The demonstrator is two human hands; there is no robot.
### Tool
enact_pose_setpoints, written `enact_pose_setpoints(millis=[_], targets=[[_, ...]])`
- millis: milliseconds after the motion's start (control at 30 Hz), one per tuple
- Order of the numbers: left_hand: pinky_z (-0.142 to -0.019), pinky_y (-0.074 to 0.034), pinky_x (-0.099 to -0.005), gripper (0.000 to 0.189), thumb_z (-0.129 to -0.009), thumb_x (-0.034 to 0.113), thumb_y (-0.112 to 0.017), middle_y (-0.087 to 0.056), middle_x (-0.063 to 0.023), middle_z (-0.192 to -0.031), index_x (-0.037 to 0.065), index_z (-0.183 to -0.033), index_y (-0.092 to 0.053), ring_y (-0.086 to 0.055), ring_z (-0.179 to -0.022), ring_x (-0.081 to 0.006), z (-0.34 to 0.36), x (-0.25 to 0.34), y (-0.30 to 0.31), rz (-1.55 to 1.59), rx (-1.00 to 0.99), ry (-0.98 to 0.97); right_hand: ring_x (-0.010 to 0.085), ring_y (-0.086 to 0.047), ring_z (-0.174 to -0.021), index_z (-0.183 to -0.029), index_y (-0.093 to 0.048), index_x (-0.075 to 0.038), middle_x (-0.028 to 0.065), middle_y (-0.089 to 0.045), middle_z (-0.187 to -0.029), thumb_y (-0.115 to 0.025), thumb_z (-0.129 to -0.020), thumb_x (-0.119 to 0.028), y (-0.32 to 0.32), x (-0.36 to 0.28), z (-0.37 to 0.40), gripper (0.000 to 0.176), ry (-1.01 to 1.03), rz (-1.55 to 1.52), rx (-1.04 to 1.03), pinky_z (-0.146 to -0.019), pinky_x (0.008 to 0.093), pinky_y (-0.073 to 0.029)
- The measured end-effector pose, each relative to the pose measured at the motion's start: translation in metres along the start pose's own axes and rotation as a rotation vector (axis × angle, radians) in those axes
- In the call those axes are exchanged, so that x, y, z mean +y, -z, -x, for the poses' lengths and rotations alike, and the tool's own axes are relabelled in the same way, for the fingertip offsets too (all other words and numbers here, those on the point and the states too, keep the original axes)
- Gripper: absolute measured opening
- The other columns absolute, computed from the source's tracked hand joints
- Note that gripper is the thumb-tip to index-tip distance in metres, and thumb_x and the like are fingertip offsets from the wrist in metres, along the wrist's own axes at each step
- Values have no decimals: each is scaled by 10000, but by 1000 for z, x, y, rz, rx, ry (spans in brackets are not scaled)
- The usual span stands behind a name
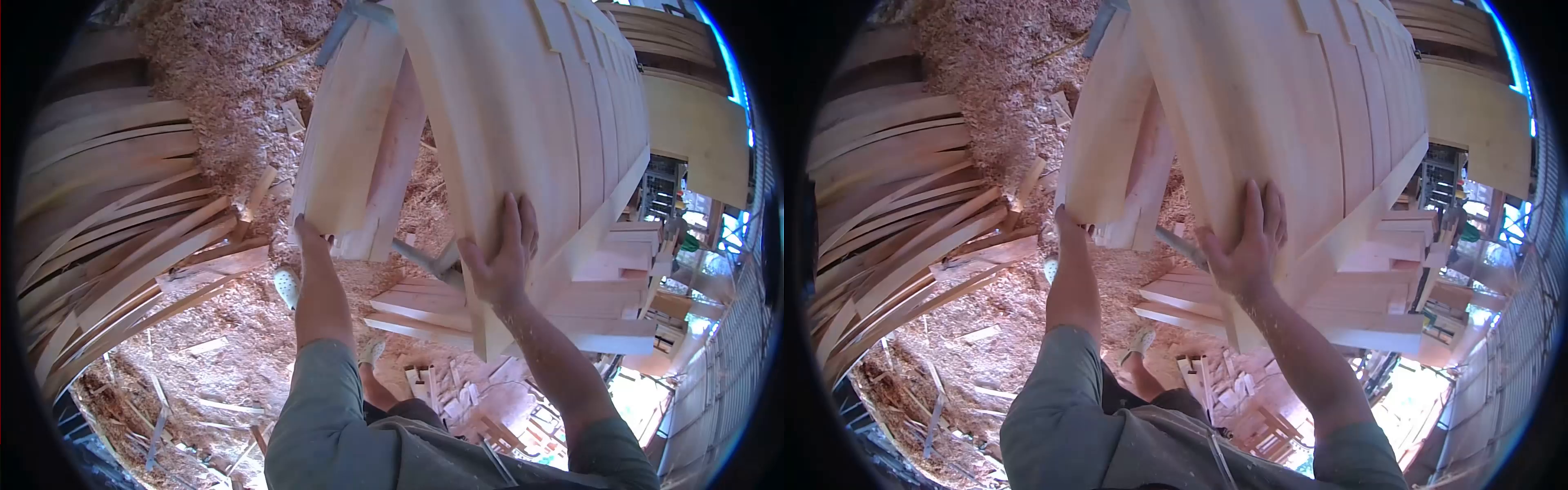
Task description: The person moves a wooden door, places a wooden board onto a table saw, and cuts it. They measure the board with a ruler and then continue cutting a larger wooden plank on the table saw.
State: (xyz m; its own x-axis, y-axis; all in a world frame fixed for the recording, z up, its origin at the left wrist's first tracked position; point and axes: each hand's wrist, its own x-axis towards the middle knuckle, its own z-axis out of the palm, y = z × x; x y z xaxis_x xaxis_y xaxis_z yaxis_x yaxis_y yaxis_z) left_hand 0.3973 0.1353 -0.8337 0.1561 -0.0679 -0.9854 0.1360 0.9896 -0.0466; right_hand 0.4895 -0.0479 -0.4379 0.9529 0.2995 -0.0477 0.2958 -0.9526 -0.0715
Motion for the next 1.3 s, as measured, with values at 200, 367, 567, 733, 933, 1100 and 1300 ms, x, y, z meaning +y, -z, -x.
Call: enact_pose_setpoints(millis=[200, 367, 567, 733, 933, 1100, 1300], targets=[[-953, -421, -477, 565, -872, 576, -453, -491, -40, -1282, 190, -1275, -542, -464, -1139, -224, 6, -53, -10, 186, 26, 59, 488, -250, -1401, -1487, -333, -3, 324, -276, -1501, -744, -756, -399, 1, 0, 2, 927, 20, -9, -7, -1137, 552, -196], [-995, -400, -481, 489, -882, 521, -530, -459, -44, -1226, 185, -1236, -555, -444, -1135, -218, 13, -126, -23, 349, -34, 116, 483, -284, -1381, -1483, -330, 11, 318, -277, -1505, -757, -743, -370, 0, 6, 2, 936, 65, -22, 25, -1133, 544, -211], [-975, -440, -468, 604, -932, 537, -519, -551, -140, -1247, 20, -1235, -593, -539, -1124, -278, -4, -132, -14, -54, 87, -187, 459, -307, -1378, -1462, -363, 16, 304, -298, -1498, -763, -733, -358, -1, 7, 2, 912, 65, -60, 58, -1131, 525, -230], [-988, -442, -491, 794, -929, 633, -453, -622, -285, -1192, -107, -1158, -631, -603, -1108, -395, -28, -104, -3, -1113, 427, -526, 439, -328, -1371, -1448, -395, -3, 284, -319, -1491, -780, -721, -334, 0, 7, 0, 886, 77, -96, 78, -1129, 507, -260], [-993, -448, -465, 828, -957, 662, -357, -646, -292, -1183, -87, -1164, -644, -611, -1132, -371, -51, -63, 46, -1504, -126, -532, 402, -396, -1329, -1392, -477, -31, 223, -426, -1434, -798, -740, -261, -8, 3, 2, 763, 70, -129, 191, -1089, 485, -352], [-784, -485, -376, 654, -967, 594, -423, -732, -155, -1049, 5, -1035, -700, -673, -955, -226, 28, -18, 137, -1244, -201, -400, 378, -483, -1252, -1256, -583, -18, 219, -513, -1330, -775, -746, -147, -41, -31, 51, 560, 162, -393, 344, -1036, 481, -411], [-946, -449, -462, 741, -988, 600, -272, -683, -286, -1020, 19, -1105, -719, -639, -1045, -398, 66, 43, 290, -1541, 80, -396, 334, -603, -1098, -1269, -531, 12, 190, -609, -1173, -785, -786, -178, -292, -16, 72, 578, -143, -690, 104, -943, 423, -491]])
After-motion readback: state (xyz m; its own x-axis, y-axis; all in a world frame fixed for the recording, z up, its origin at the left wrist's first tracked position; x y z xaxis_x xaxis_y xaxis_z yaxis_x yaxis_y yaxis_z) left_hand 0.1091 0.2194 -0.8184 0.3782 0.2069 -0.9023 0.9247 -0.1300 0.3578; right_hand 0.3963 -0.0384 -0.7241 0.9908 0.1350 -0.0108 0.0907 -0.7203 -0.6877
